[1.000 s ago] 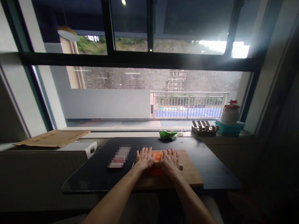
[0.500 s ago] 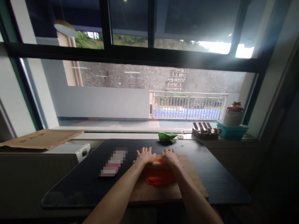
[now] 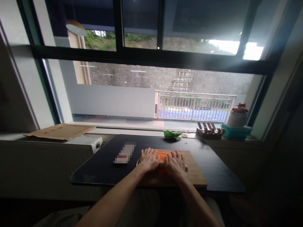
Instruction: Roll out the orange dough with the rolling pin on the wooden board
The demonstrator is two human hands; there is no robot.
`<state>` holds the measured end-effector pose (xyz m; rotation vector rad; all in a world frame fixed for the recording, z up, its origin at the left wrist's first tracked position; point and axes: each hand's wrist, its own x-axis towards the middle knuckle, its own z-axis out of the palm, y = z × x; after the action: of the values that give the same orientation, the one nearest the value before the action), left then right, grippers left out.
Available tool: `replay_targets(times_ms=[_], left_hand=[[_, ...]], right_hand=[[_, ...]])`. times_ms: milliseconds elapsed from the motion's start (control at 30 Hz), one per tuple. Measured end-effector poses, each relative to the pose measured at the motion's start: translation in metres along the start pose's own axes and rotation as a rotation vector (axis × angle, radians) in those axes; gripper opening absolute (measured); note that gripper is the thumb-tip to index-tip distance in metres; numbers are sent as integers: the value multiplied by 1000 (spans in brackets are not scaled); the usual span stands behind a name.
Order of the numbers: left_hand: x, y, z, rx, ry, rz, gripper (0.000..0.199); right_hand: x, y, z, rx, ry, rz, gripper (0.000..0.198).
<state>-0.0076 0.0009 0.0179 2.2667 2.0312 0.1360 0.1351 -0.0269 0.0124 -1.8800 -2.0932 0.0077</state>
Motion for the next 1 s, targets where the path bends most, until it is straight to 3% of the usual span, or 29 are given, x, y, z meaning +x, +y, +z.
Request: replay_targets(times_ms=[300,400,733,867,1000], left_hand=[[52,2,-3,-7,10,-22,52],[44,1,-1,-3,-7,2,53],[-28,-2,-2,14,48,91,61],[-26,-3,-1,8,58,91,62],[2,-1,-1,4,27,63,62]], right_hand=[[50,12,7,13,-98,45,40],[42,12,7,7,-81,29,41],[-26,-1,-3,-2,-15,-56,44],[-23,0,-3,-9,-24,-71,44],[4,4,-2,-17,-42,-55,43]])
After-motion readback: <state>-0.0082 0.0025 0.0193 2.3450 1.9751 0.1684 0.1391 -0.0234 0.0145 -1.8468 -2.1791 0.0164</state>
